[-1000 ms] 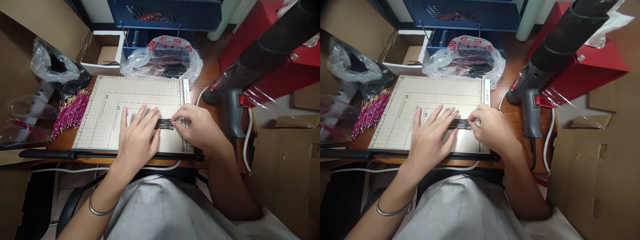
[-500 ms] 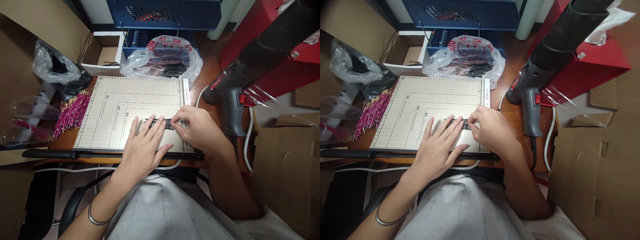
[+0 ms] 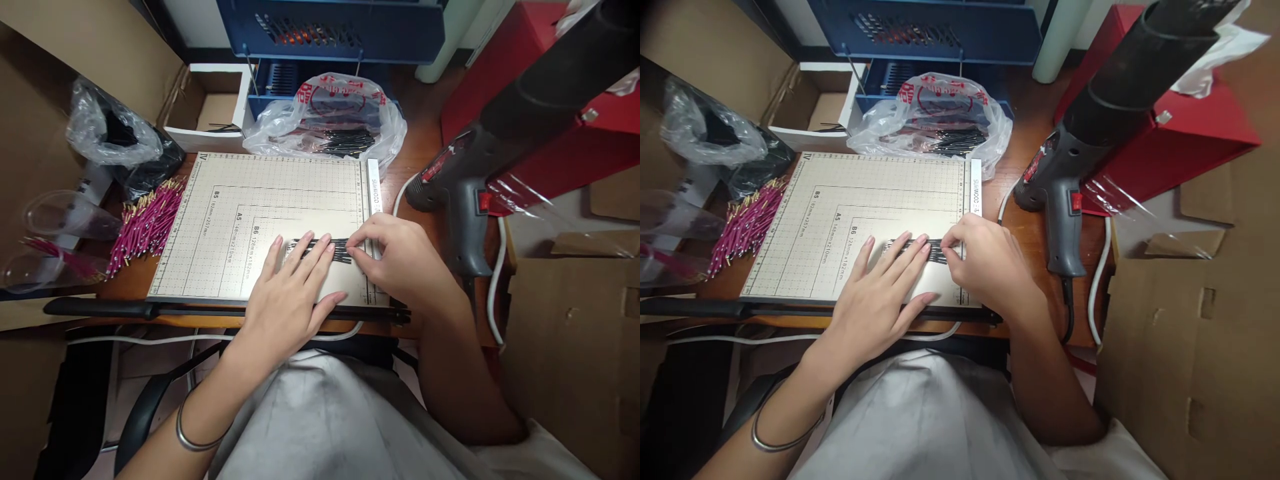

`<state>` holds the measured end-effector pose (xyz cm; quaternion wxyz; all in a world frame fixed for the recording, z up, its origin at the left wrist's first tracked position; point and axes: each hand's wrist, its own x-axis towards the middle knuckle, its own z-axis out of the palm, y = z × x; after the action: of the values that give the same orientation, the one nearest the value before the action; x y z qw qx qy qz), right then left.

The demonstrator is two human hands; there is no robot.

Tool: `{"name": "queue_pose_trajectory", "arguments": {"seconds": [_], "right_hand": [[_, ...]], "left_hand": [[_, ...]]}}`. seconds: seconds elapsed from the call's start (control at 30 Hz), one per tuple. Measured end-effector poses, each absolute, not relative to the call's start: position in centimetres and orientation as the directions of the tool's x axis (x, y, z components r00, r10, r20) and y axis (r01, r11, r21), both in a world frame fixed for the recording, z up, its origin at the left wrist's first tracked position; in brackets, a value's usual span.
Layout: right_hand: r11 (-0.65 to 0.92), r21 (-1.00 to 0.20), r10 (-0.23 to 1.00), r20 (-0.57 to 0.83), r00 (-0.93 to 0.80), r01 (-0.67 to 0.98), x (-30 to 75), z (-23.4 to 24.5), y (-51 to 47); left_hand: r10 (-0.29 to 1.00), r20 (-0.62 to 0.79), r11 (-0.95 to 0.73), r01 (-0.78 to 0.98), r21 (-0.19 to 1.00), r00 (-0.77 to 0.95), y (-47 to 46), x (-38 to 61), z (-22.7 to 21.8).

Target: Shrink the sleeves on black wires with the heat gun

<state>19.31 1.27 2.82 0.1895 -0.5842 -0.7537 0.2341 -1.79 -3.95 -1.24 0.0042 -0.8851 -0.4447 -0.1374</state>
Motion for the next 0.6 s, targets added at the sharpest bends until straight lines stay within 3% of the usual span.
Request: {"name": "queue_pose_trajectory", "arguments": {"seconds": [0.2, 0.4, 0.6], "right_hand": [[0.155, -0.525, 0.987, 0.038, -0.158, 0.837, 19.9, 3.2, 0.0], [0.096, -0.428, 0.995, 0.044, -0.086, 0.898, 19.3, 3.1, -1.2], [0.065, -0.414, 0.995, 0.099, -0.026, 0.908, 18.9, 2.4, -1.1]], "left_hand": [[0.795, 0.323, -0.574, 0.809, 0.125, 0.513, -4.0, -1.6, -1.4], [0.8, 0.29, -0.581, 0.797, 0.163, 0.524, -3.9, -1.3, -1.1], [0.867, 0.328, -0.447, 0.877, 0.176, 0.376, -4.7, -2.3, -1.1]]}}
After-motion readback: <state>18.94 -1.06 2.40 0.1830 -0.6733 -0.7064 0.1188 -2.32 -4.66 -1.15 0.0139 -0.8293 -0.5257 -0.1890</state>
